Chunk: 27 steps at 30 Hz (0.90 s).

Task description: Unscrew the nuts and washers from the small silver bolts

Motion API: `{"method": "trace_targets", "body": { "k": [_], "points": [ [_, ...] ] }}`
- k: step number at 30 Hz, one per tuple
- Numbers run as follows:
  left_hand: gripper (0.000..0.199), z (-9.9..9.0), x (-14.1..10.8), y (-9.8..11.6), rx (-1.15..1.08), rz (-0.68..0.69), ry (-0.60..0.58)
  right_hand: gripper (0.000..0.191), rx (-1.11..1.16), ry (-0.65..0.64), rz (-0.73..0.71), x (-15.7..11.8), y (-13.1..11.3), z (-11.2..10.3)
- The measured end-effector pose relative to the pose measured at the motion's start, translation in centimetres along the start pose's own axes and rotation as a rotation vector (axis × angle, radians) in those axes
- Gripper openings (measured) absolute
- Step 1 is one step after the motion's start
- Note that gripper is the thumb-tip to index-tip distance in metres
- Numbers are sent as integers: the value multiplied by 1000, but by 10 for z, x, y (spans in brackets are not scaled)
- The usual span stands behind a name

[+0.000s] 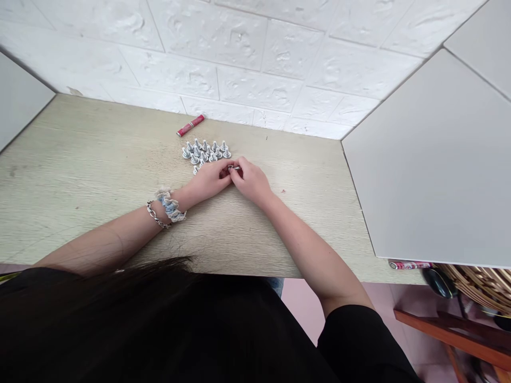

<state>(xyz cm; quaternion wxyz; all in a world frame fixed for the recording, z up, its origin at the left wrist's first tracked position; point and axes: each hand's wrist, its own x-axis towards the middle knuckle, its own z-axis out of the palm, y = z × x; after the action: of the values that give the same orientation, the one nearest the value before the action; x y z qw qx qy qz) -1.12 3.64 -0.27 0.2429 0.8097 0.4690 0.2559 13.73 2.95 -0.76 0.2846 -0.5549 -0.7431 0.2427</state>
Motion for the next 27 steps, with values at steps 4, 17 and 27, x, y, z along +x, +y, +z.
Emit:
{"method": "trace_targets", "body": {
  "k": [4,17,27],
  "points": [
    [27,0,0,-1,15,21,0,16,-12,1,1,0,0,0],
    [22,1,0,-1,7,-20,51,30,49,57,-27,-2,-3,-2],
    [23,1,1,-2,-38,-21,58,16,46,-13,-14,-1,0,0]
  ]
}}
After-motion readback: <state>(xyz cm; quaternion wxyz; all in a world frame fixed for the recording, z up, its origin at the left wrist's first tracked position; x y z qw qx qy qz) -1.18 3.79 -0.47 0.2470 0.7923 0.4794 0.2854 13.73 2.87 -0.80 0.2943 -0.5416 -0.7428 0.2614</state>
